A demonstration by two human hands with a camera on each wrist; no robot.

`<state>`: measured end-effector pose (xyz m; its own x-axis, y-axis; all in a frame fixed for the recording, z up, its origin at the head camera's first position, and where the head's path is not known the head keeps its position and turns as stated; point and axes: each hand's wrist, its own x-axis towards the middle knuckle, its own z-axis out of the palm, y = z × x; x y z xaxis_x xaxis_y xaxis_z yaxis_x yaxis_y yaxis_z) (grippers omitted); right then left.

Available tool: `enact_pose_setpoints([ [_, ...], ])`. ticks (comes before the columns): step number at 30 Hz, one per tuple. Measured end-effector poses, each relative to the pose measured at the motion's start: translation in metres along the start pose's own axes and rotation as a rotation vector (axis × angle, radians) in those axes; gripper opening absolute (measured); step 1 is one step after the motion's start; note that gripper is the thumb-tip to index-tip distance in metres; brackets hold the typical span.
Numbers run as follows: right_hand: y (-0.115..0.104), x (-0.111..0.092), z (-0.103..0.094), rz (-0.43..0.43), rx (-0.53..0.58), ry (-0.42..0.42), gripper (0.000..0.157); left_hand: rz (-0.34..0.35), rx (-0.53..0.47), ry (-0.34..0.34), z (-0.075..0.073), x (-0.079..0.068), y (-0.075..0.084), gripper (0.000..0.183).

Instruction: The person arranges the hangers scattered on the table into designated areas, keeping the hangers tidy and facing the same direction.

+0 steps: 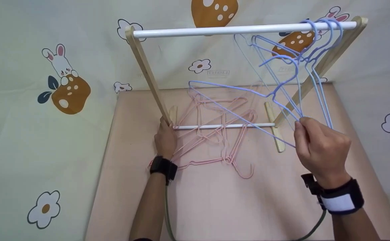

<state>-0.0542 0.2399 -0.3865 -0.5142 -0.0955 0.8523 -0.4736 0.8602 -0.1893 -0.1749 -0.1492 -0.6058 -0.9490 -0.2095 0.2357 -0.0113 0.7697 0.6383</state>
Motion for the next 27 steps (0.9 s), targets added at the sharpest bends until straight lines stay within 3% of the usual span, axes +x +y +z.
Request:
enact_pose_setpoints([
  [8, -0.001, 0.028, -0.002, 0.1, -0.062, 0.038, 0.032, 0.007, -0.001, 0.007, 0.001, 0.001, -0.001, 0.04],
  [13, 0.006, 0.042, 0.001, 0.144, -0.086, 0.013, 0.035, 0.022, 0.033, 0.012, 0.001, -0.001, -0.002, 0.039],
  [27, 0.02, 0.051, 0.019, 0.211, -0.131, -0.068, 0.034, -0.034, 0.012, -0.023, 0.003, 0.002, -0.001, 0.04],
])
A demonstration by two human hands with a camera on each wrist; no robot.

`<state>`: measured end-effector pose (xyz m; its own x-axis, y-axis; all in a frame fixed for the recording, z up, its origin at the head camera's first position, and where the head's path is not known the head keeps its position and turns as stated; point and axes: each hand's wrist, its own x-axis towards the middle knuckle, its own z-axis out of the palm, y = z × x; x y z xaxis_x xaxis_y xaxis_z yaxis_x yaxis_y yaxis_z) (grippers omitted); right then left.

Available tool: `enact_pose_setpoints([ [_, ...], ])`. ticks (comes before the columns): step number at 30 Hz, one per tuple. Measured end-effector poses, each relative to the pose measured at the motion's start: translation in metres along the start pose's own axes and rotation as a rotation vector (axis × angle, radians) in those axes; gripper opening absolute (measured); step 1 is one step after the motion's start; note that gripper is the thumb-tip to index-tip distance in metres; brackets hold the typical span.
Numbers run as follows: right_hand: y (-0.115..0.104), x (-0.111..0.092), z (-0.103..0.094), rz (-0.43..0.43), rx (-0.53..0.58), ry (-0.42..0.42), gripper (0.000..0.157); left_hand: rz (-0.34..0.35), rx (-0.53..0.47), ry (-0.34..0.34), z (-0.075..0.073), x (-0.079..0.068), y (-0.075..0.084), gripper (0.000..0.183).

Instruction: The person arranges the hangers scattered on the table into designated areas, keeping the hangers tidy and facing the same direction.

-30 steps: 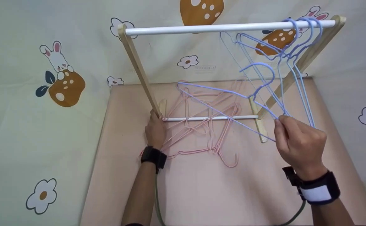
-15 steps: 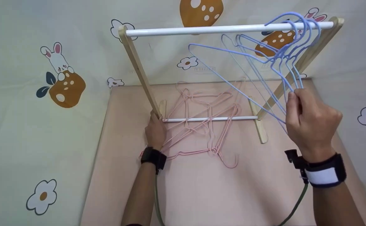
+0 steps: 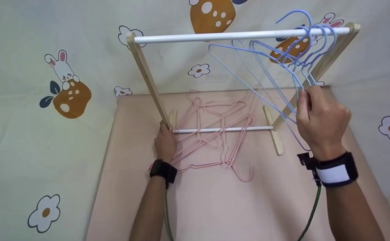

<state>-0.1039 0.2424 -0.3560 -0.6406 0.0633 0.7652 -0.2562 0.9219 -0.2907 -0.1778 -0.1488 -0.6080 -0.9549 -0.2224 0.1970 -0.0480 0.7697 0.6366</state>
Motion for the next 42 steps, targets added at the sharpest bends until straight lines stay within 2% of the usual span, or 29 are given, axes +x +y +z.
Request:
enact_pose_setpoints([
  [10, 0.002, -0.004, 0.01, 0.034, -0.029, -0.046, 0.034, -0.008, -0.006, -0.014, 0.0, -0.001, 0.001, 0.037],
  [20, 0.005, -0.013, 0.023, 0.048, -0.04, -0.044, 0.029, 0.009, 0.012, 0.026, -0.001, -0.002, 0.003, 0.043],
  [29, 0.02, -0.013, 0.024, 0.034, -0.084, -0.044, 0.037, 0.019, 0.007, 0.028, -0.002, -0.004, 0.003, 0.041],
  [36, 0.03, -0.012, 0.024, 0.099, -0.089, -0.048, 0.035, 0.025, 0.005, 0.034, -0.002, -0.003, 0.003, 0.04],
  [42, 0.026, -0.01, 0.022, 0.119, -0.1, -0.027, 0.033, 0.021, 0.012, 0.034, -0.002, -0.003, 0.002, 0.043],
])
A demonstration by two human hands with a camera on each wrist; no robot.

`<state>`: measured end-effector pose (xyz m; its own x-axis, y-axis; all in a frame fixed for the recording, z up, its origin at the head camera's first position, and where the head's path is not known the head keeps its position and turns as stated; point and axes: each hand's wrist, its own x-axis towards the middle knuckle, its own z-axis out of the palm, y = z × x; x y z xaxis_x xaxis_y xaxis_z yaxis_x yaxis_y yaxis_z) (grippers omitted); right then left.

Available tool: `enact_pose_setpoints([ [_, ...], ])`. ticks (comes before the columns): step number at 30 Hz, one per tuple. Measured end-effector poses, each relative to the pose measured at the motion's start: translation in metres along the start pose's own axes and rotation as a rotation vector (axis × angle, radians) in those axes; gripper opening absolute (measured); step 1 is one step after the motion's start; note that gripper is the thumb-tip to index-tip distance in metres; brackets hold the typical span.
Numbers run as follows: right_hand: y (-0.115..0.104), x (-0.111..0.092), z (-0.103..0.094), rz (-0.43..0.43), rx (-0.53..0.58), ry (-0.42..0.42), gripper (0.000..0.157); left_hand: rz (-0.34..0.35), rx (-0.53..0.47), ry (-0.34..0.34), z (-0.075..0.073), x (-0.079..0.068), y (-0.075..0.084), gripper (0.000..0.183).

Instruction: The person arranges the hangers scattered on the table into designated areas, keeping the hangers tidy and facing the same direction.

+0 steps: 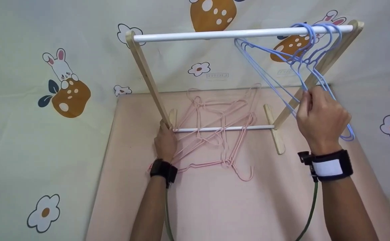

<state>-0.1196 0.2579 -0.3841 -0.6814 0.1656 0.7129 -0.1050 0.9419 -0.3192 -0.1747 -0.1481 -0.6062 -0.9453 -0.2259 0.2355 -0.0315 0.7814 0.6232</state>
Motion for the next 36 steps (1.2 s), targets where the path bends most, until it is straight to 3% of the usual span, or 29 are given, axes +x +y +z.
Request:
enact_pose_setpoints([
  [11, -0.017, -0.003, -0.008, -0.019, 0.002, 0.015, 0.033, 0.012, -0.016, 0.007, 0.001, 0.001, -0.002, 0.041],
  [19, -0.026, -0.005, -0.01, -0.1, -0.012, -0.018, 0.032, 0.012, -0.012, 0.014, 0.0, 0.001, -0.003, 0.038],
  [24, -0.021, -0.004, -0.001, -0.141, 0.0, -0.039, 0.031, -0.004, -0.019, -0.004, 0.0, 0.001, -0.002, 0.038],
  [28, -0.014, -0.004, 0.004, -0.116, 0.036, -0.037, 0.03, -0.021, -0.019, -0.031, -0.001, 0.001, -0.001, 0.04],
  [36, -0.004, -0.001, 0.005, -0.094, 0.042, -0.025, 0.03, 0.003, -0.023, -0.008, 0.001, 0.0, -0.003, 0.043],
])
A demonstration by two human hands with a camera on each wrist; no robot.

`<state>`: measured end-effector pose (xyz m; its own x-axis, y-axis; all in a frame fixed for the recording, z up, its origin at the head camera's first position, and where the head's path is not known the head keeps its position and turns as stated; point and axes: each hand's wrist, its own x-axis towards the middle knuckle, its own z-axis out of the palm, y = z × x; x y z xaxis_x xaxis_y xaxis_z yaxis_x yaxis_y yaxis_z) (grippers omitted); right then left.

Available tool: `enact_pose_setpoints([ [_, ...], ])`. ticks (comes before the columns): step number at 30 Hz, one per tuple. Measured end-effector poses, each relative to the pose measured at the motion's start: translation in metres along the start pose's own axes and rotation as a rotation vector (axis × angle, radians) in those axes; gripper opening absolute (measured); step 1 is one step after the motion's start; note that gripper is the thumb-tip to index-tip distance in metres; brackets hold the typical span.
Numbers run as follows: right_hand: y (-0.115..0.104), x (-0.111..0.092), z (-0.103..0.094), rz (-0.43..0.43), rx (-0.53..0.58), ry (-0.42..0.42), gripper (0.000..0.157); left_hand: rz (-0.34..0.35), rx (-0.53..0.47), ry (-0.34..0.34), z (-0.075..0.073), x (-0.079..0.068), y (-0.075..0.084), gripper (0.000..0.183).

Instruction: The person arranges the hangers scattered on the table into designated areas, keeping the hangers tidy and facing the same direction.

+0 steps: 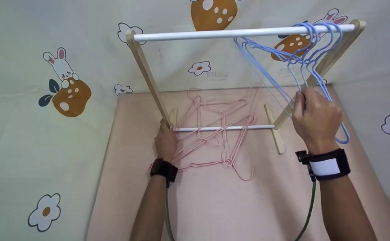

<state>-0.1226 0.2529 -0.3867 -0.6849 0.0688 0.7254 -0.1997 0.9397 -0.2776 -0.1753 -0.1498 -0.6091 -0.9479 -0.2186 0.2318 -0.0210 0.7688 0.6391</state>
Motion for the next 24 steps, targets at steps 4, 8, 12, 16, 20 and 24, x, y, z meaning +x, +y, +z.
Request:
enact_pose_setpoints([
  [4, 0.0025, 0.0021, -0.0018, 0.011, -0.012, 0.008, 0.03, -0.001, 0.004, 0.007, 0.0002, 0.0008, 0.0001, 0.04],
  [8, 0.0048, 0.0011, -0.003, 0.04, -0.012, 0.016, 0.031, -0.003, 0.0, 0.007, 0.0005, 0.0017, 0.0003, 0.037],
  [12, 0.0078, -0.0003, -0.0034, 0.058, -0.02, 0.031, 0.033, 0.001, -0.006, 0.01, 0.0, 0.0014, 0.0004, 0.038],
  [16, 0.0097, -0.0006, -0.0037, 0.06, -0.028, 0.036, 0.035, 0.004, 0.002, 0.016, -0.0007, 0.0007, 0.0006, 0.04],
  [20, 0.0096, -0.0005, -0.0058, 0.058, -0.031, 0.037, 0.036, 0.013, 0.012, 0.016, 0.0, 0.0007, 0.0004, 0.04],
  [24, 0.009, 0.0001, -0.0083, 0.056, -0.035, 0.042, 0.036, 0.025, 0.015, 0.018, 0.0003, 0.0003, -0.0004, 0.04],
])
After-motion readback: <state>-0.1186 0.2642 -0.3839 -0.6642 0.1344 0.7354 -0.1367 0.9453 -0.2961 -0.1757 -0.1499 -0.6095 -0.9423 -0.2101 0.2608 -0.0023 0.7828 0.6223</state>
